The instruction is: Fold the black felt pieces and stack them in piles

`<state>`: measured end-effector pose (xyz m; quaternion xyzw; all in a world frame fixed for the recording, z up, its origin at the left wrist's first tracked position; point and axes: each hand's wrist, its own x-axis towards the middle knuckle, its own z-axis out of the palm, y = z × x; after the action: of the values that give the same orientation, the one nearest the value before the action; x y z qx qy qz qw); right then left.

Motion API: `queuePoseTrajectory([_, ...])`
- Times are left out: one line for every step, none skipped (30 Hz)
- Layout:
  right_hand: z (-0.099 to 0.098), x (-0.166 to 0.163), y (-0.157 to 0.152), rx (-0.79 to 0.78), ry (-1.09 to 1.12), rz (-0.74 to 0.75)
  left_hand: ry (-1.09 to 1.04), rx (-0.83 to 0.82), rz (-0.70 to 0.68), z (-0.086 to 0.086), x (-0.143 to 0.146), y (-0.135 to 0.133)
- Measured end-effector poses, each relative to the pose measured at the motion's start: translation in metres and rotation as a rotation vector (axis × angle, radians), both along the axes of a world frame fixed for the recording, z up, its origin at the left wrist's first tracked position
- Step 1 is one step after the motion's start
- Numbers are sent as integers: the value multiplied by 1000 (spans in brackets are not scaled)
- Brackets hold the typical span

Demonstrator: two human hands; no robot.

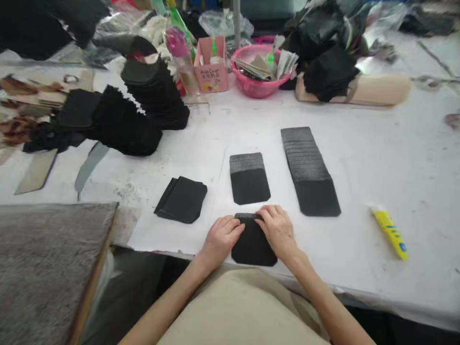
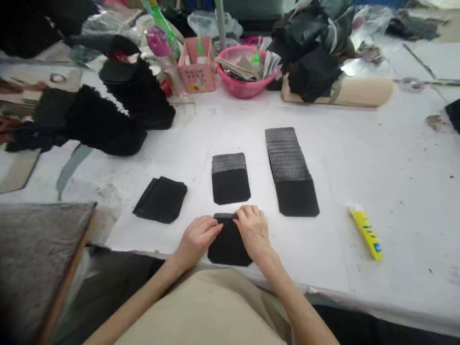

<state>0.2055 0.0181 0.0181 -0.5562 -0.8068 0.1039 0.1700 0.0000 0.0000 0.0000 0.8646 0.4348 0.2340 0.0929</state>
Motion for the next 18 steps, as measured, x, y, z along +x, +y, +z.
queuePoseTrajectory([0, -1, 1, -5, -2, -3, -21, -8, -4, 1, -1, 1])
queuePoseTrajectory([0, -1, 3, -8, -1, -5, -36, -15, -6, 3, -1, 2])
queuePoseTrajectory([0, -1, 4, -11, 1, -5, -44, -22, -5, 4, -2, 3])
queuePoseTrajectory([0, -1, 4, -13, 6, -4, -45, -27, -1, 6, -2, 5])
queuePoseTrajectory([1, -1, 5, -15, 11, -1, -44, -33, 8, 8, -1, 8])
queuePoseTrajectory([1, -1, 5, -14, 20, 3, -31, -37, 18, 9, -1, 11])
queuePoseTrajectory([1, -1, 5, -12, 32, 8, -8, -41, 30, 11, 1, 14])
queuePoseTrajectory([0, 0, 5, -9, 45, 15, 21, -42, 36, 12, 2, 17])
queuePoseTrajectory([0, 1, 5, -7, 61, 22, 50, -41, 37, 12, 3, 20])
queuePoseTrajectory([-1, 2, 4, -7, 78, 30, 71, -35, 30, 12, 4, 23])
queuePoseTrajectory([-3, 3, 4, -7, 97, 37, 83, -26, 21, 11, 4, 25])
queuePoseTrajectory([-4, 4, 4, -7, 118, 43, 84, -14, 11, 10, 4, 26])
queuePoseTrajectory([-6, 6, 4, -5, 140, 51, 79, -2, 1, 9, 4, 26])
queuePoseTrajectory([-8, 7, 4, 0, 159, 63, 73, 9, -7, 7, 4, 26])
queuePoseTrajectory([-10, 8, 4, 9, 176, 79, 69, 18, -13, 5, 3, 26])
queuePoseTrajectory([-11, 10, 4, 22, 189, 98, 69, 28, -18, 4, 3, 25])
queuePoseTrajectory([-13, 11, 4, 35, 197, 119, 71, 39, -25, 3, 2, 24])
queuePoseTrajectory([-14, 12, 3, 47, 199, 140, 73, 51, -31, 2, 1, 24])
